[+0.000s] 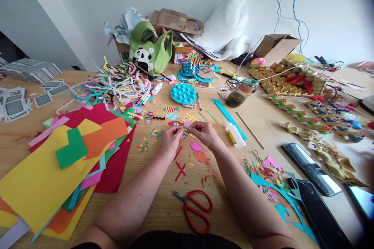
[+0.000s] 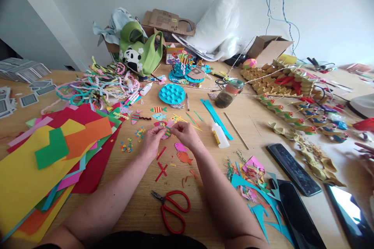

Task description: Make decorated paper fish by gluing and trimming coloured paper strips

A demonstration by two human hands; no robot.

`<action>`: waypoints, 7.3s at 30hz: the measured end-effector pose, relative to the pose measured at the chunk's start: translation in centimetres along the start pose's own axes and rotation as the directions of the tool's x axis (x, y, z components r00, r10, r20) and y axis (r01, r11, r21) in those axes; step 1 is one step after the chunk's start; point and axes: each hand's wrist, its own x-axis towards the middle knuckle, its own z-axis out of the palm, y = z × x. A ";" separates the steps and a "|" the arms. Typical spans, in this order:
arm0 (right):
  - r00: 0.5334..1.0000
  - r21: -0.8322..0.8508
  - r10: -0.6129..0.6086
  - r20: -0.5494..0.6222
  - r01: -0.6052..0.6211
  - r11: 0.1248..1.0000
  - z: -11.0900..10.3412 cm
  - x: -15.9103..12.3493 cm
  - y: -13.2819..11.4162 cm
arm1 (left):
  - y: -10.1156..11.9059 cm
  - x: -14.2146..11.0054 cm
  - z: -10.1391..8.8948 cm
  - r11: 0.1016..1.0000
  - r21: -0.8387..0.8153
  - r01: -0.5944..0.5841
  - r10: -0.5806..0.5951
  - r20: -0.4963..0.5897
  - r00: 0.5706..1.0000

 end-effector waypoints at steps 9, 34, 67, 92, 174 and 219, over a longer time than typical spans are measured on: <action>1.000 0.005 -0.011 0.024 0.011 1.000 -0.1 -0.2 -0.4 | 0.1 0.0 0.1 0.998 -0.051 0.024 -0.024 -0.004 1.000; 0.972 -0.581 -0.226 0.056 0.216 0.785 -2.7 0.3 1.4 | 0.2 0.8 -0.6 0.982 -0.164 -0.091 0.060 -0.183 0.981; 0.962 -0.806 -0.124 0.243 0.271 0.526 -1.7 0.4 2.5 | 0.4 0.7 0.0 0.982 -0.165 -0.091 0.064 -0.160 0.985; 0.948 -0.792 -0.111 0.297 0.310 0.526 -1.7 0.1 1.8 | 1.1 0.4 0.0 0.983 -0.181 -0.035 0.008 -0.146 0.989; 0.993 -0.326 -0.002 0.115 0.040 0.944 -2.3 -0.8 -1.7 | 0.0 0.1 -0.4 0.997 0.040 0.061 -0.062 0.035 0.997; 0.983 -0.399 0.109 0.147 -0.041 0.916 -2.1 -0.9 -2.2 | 0.3 -0.3 -0.3 0.990 0.093 0.105 -0.108 0.026 0.994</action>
